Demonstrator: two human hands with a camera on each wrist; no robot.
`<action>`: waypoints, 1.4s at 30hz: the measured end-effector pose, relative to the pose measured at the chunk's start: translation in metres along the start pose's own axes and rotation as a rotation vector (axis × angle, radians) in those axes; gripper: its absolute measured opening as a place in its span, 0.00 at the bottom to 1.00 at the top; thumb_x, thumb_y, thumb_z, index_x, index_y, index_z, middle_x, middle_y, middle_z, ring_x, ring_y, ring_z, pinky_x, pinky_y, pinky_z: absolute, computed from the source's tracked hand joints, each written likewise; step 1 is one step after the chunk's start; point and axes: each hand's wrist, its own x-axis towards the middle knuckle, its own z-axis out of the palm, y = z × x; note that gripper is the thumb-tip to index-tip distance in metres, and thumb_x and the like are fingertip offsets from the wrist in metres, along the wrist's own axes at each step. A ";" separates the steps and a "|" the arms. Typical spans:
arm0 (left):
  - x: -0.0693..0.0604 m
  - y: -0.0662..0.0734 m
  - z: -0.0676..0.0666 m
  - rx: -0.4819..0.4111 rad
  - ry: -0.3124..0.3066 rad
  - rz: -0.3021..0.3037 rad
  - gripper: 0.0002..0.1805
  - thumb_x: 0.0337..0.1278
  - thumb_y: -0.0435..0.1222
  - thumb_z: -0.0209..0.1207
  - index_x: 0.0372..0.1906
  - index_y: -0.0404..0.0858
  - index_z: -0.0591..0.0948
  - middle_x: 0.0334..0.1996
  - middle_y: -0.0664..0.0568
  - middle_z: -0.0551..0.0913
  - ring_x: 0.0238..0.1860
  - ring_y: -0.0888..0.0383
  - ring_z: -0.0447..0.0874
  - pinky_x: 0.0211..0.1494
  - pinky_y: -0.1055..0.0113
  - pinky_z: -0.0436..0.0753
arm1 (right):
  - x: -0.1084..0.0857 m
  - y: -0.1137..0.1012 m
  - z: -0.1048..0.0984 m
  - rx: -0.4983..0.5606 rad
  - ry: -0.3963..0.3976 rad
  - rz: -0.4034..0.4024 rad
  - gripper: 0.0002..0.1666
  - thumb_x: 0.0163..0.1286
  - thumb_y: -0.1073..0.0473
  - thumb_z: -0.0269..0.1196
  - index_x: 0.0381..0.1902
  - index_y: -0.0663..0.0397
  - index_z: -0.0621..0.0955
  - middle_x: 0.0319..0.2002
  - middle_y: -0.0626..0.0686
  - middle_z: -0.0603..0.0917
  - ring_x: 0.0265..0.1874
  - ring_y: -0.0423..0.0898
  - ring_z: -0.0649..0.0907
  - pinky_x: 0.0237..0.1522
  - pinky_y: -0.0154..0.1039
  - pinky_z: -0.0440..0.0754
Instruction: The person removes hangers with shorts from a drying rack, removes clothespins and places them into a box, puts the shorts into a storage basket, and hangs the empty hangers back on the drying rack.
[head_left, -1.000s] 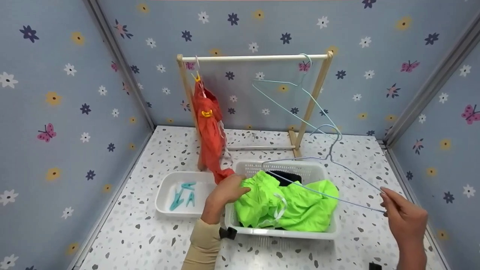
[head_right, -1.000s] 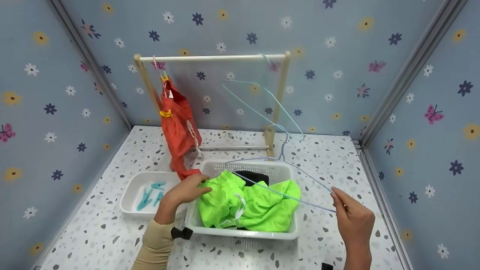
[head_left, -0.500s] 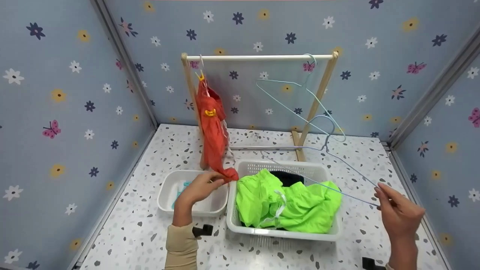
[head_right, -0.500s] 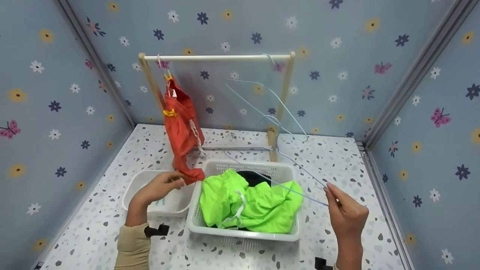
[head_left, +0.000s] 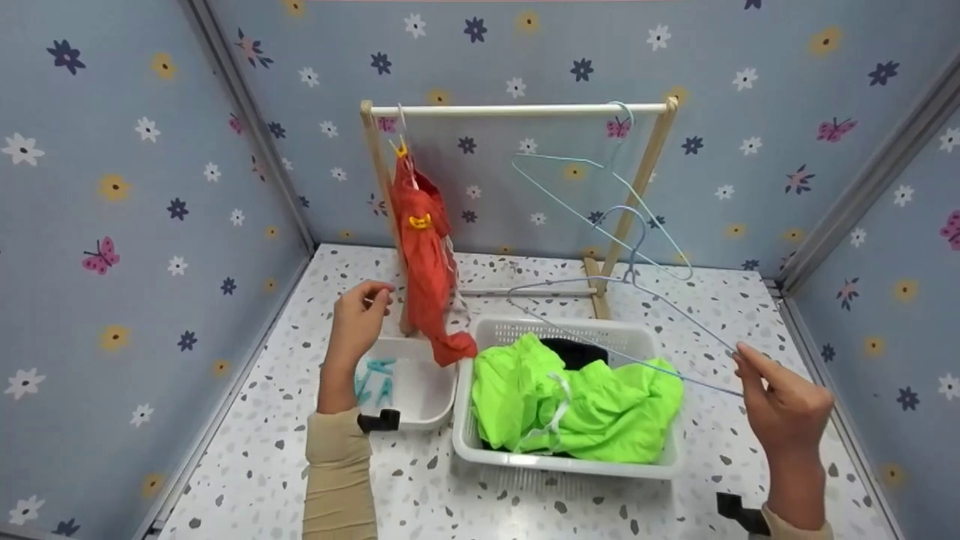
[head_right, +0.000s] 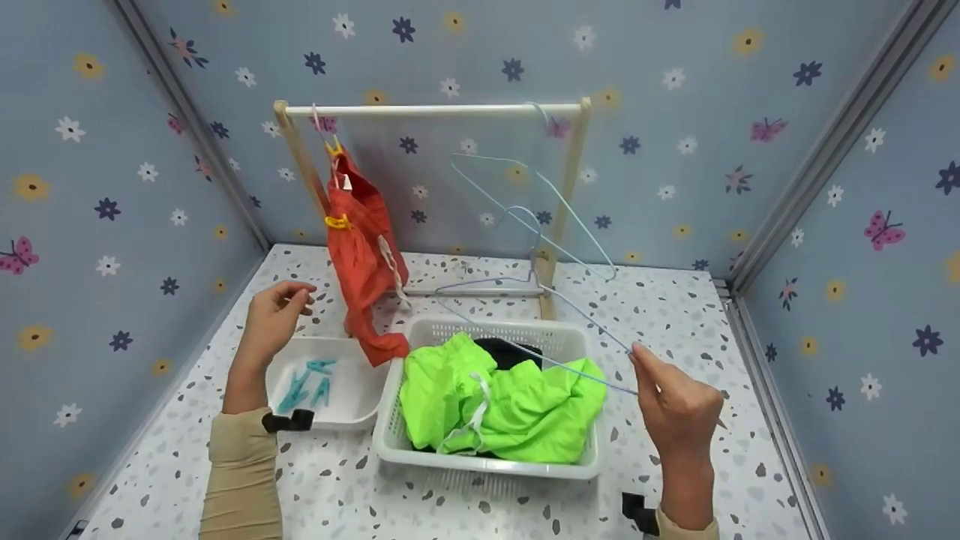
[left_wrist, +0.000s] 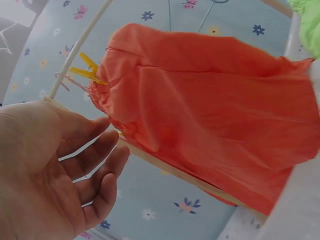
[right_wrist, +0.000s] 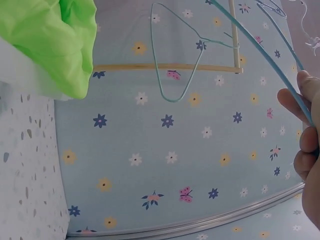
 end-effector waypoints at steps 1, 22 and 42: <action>0.004 0.003 -0.003 0.014 0.006 0.012 0.10 0.70 0.32 0.53 0.43 0.34 0.84 0.32 0.46 0.82 0.32 0.50 0.81 0.32 0.68 0.77 | 0.002 -0.002 0.002 -0.001 -0.005 -0.005 0.22 0.69 0.49 0.64 0.32 0.65 0.88 0.20 0.62 0.84 0.03 0.42 0.62 0.11 0.34 0.51; 0.139 0.033 -0.005 -0.058 0.079 -0.052 0.23 0.75 0.41 0.46 0.68 0.37 0.69 0.62 0.42 0.70 0.62 0.51 0.68 0.64 0.58 0.68 | 0.043 0.001 0.051 -0.088 -0.090 -0.121 0.09 0.63 0.66 0.65 0.40 0.57 0.89 0.26 0.58 0.87 0.03 0.49 0.65 0.07 0.43 0.52; 0.179 0.023 0.003 -0.259 -0.056 -0.028 0.24 0.77 0.46 0.40 0.67 0.37 0.66 0.58 0.38 0.70 0.56 0.47 0.70 0.60 0.49 0.70 | 0.092 -0.019 0.105 -0.198 -0.050 -0.044 0.10 0.69 0.63 0.61 0.43 0.58 0.88 0.30 0.59 0.87 0.07 0.53 0.72 0.09 0.44 0.55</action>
